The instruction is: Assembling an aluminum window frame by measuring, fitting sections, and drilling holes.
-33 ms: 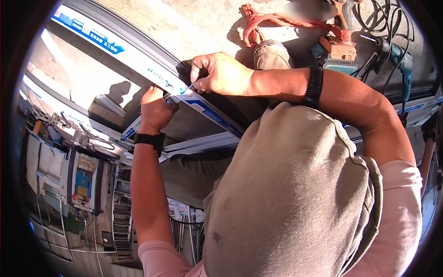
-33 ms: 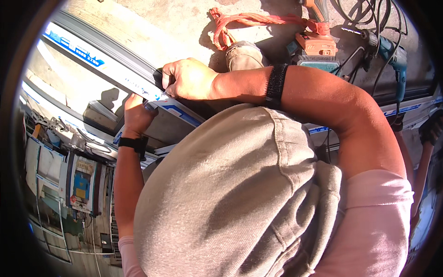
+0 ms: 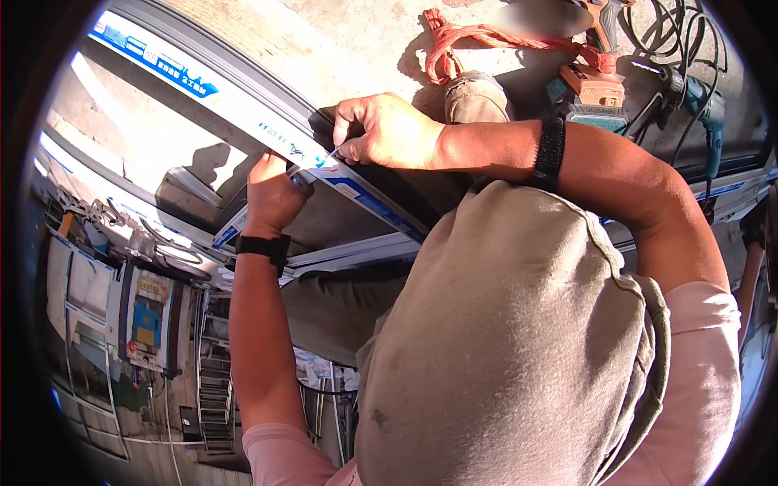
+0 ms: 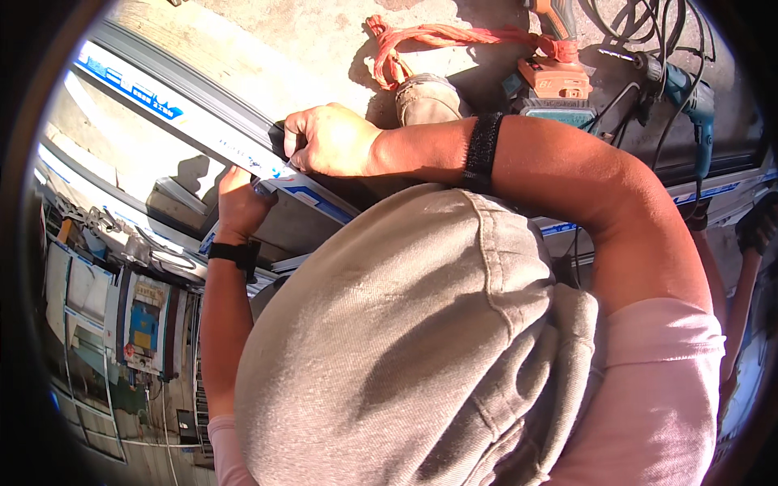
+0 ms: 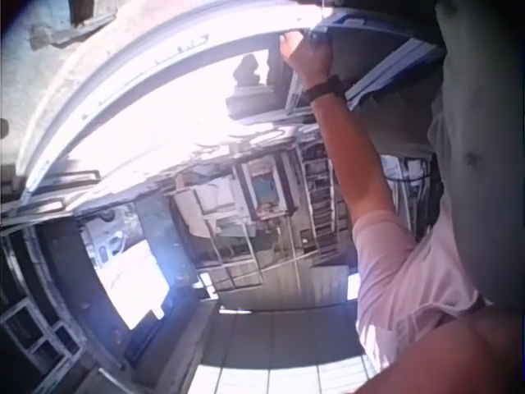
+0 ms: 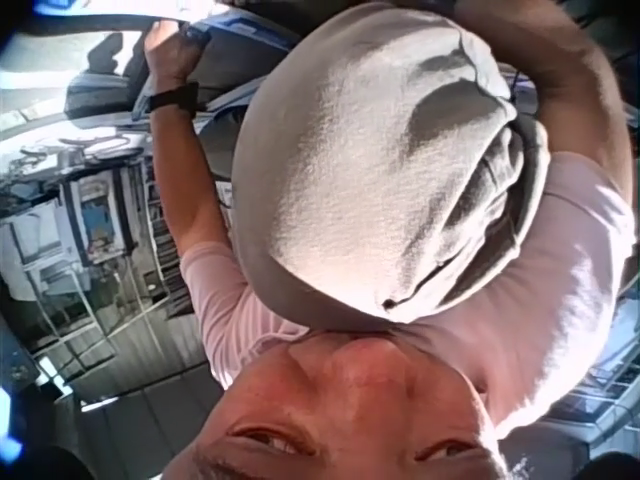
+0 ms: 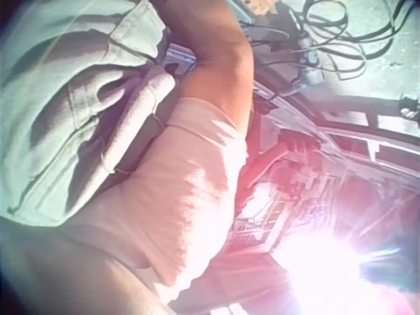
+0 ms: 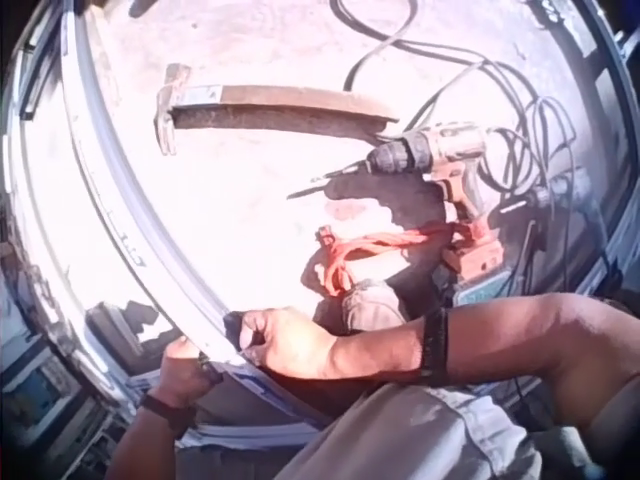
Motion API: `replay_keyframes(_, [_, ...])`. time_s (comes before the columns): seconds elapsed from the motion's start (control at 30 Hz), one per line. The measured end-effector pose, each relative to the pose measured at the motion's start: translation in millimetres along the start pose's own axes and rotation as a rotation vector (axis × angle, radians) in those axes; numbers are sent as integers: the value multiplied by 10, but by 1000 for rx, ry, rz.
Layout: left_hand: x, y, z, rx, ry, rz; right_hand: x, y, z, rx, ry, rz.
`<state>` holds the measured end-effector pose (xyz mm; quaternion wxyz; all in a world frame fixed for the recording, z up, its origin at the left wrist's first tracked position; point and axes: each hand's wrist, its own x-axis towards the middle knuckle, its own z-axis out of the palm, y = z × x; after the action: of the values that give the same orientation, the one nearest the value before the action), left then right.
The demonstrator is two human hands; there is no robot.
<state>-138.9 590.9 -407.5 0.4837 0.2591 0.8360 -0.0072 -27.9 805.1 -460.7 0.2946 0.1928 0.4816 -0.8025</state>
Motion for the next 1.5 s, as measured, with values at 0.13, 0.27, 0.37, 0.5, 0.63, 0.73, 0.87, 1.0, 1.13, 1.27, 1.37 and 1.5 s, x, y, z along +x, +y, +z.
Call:
replay_keyframes(0.13, [-20,-56,19,8,5,23,27,43,5,-83,3,-46])
replay_keyframes(0.27, [-16,-48,11,13,9,51,29,65,-4,-120,7,-98])
replay_keyframes(0.37, [-16,-46,10,27,8,69,14,55,-2,-136,16,-101])
replay_keyframes(0.5, [-17,-36,7,39,3,44,12,70,-7,-148,9,-97])
replay_keyframes(0.63, [-17,-57,25,36,14,47,28,57,-10,-148,19,-83])
replay_keyframes(0.73, [-19,-75,32,13,9,41,21,52,-9,-161,25,-139])
replay_keyframes(0.87, [-19,-55,22,34,-5,37,-2,9,-35,-171,13,-65])
replay_keyframes(1.0, [-11,-68,35,43,-17,28,4,21,-25,-174,8,-82])
replay_keyframes(1.13, [-24,-87,42,47,-10,48,4,-8,-23,-160,-10,-68])
replay_keyframes(1.27, [-17,-48,31,33,5,36,-3,2,-21,-148,-1,-76])
replay_keyframes(1.37, [-20,-49,36,19,19,37,-7,7,-31,-181,2,-100])
replay_keyframes(1.5, [-19,-30,28,15,15,12,12,9,-25,-184,-7,-87])
